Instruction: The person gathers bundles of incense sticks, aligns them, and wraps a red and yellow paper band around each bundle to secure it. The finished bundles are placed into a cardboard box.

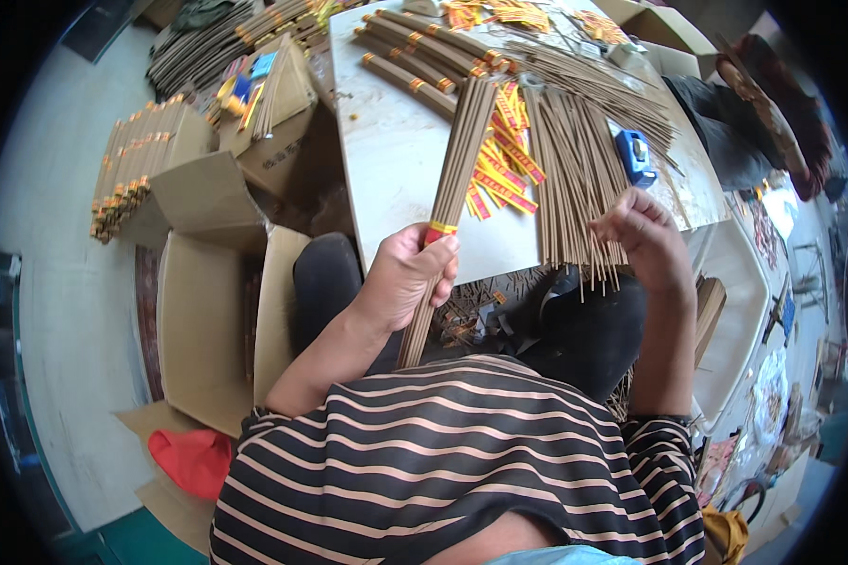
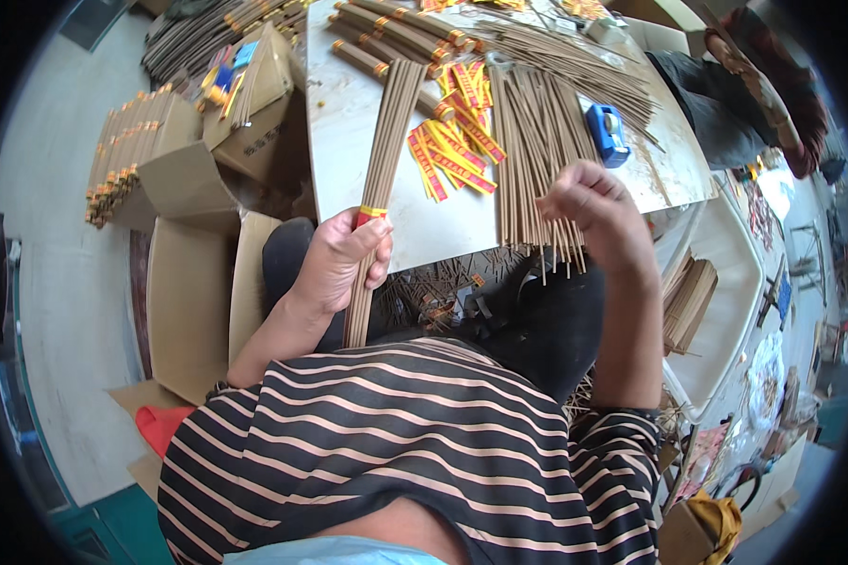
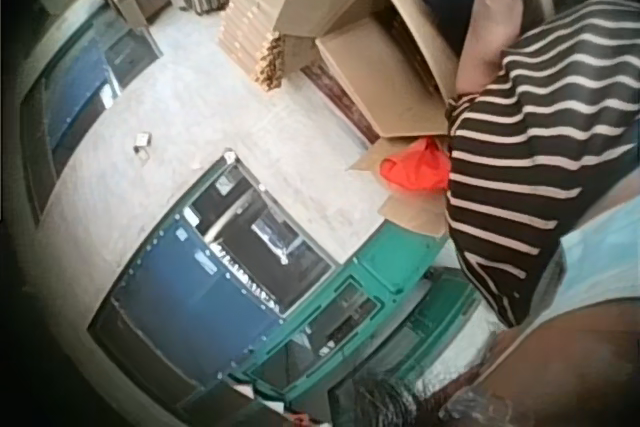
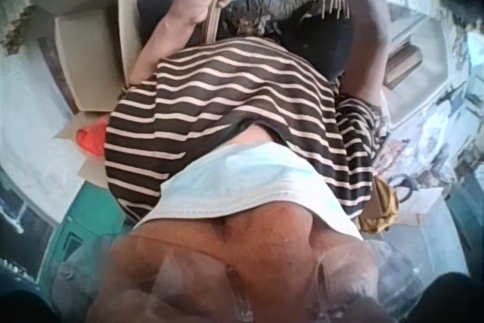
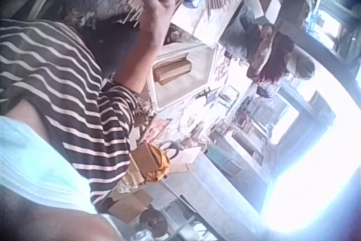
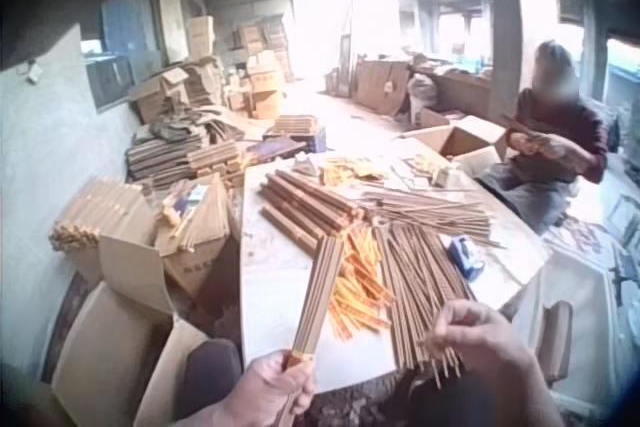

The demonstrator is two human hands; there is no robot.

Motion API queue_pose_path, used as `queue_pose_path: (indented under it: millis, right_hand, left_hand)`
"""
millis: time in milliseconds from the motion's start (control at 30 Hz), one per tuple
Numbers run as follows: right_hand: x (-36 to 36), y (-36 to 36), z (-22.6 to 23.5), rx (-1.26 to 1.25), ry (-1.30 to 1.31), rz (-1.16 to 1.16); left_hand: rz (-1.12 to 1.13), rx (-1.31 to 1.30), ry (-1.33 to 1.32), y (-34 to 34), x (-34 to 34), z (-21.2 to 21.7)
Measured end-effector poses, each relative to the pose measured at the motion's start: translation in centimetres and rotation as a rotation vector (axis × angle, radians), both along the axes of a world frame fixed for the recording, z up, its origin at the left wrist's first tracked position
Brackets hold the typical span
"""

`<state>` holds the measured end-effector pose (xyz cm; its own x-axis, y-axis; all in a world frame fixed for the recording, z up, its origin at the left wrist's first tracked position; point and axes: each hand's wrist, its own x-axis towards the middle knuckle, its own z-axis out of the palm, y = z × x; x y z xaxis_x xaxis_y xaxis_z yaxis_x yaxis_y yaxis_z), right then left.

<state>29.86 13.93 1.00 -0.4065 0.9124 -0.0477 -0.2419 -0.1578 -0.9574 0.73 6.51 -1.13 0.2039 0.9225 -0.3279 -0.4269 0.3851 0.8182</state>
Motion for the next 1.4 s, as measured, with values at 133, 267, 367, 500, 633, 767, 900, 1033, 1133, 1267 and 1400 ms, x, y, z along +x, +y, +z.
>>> queue_pose_path:
  millis: [133,267,367,500,633,767,900,1033,1133,1267,1400]
  right_hand:
    - [-6.4,-3.8,2.6,0.103,-0.145,0.198]
    - [-9.9,-5.0,3.9,0.181,-0.288,0.297]
    - [-11.5,-5.4,4.2,0.272,-0.335,0.303]
    - [-12.3,-5.5,4.2,0.345,-0.476,0.302]
    - [-12.8,-5.6,4.1,0.328,-0.517,0.283]
    - [-12.8,-5.5,4.1,0.337,-0.549,0.289]
    - [-12.9,-5.3,4.0,0.343,-0.625,0.301]
    - [-13.2,-5.4,4.1,0.253,-0.726,0.241]
    - [-13.4,-5.4,4.0,0.254,-0.776,0.221]
    - [-13.3,-5.3,3.7,0.261,-0.842,0.191]
    - [-13.4,-5.2,3.6,0.229,-0.891,0.17]
  left_hand:
    - [0.008,0.07,0.096,-0.9,0.2,0.8]
    - [-0.004,0.116,0.212,-1.9,0.8,1.7]
    - [-0.012,0.138,0.268,-2.4,0.9,1.5]
    - [-0.016,0.15,0.252,-2.6,0.7,1.3]
    - [-0.013,0.188,0.321,-2.7,0.7,0.8]
    - [-0.004,0.218,0.424,-2.5,1.1,0.4]
    - [-0.031,0.232,0.441,-2.4,1.4,0.2]
    - [-0.025,0.245,0.553,-2.3,1.5,0.4]
    - [-0.011,0.258,0.618,-2.3,1.7,0.2]
    - [-0.002,0.27,0.668,-2.2,1.7,0.2]
    - [0.014,0.308,0.723,-2.1,1.7,-0.7]
